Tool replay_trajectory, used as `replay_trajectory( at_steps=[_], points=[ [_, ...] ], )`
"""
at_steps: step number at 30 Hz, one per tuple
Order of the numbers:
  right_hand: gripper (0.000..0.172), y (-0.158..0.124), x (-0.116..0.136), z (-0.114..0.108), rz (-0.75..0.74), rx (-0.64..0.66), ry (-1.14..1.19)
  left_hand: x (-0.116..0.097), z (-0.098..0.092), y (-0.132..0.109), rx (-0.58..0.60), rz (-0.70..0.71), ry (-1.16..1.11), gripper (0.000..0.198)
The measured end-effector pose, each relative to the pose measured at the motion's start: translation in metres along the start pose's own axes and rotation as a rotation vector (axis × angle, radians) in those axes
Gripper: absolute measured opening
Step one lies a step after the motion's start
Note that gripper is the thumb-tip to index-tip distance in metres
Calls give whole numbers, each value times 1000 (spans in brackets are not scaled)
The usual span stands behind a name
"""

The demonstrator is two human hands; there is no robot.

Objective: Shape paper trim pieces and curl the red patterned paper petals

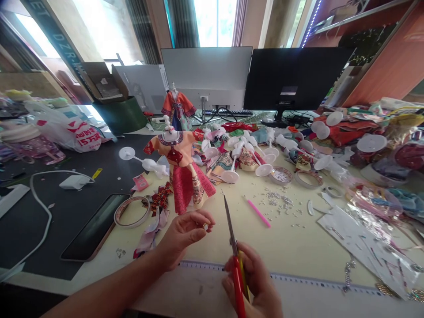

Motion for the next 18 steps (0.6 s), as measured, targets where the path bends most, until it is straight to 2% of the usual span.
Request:
replay_trajectory(
  at_steps=[2,5,8,11,18],
  points=[
    [45,12,-1,20,67,60,151,5,6,-1,60,-41,-66,19],
    [46,23,-10,34,214,-64,350,14,14,-3,142,-115,-148,20],
    [40,29,-14,46,215,-81,509,18,18,-4,189,-149,-198,19],
    [41,30,-17,50,200,-54,605,20,18,-4,193,-150,-183,18],
    [48,23,-15,49,259,-127,710,23,14,-5,121,-105,-14,17]
  ],
)
Point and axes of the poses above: each hand's wrist, its own y-axis towards the middle knuckle, its own z-axis out of the palm, x = y × z, the point moved 8 cm from there along y, towards the middle knuckle, and after that the axes turned 12 degrees about -z, right-handed, at the moved point
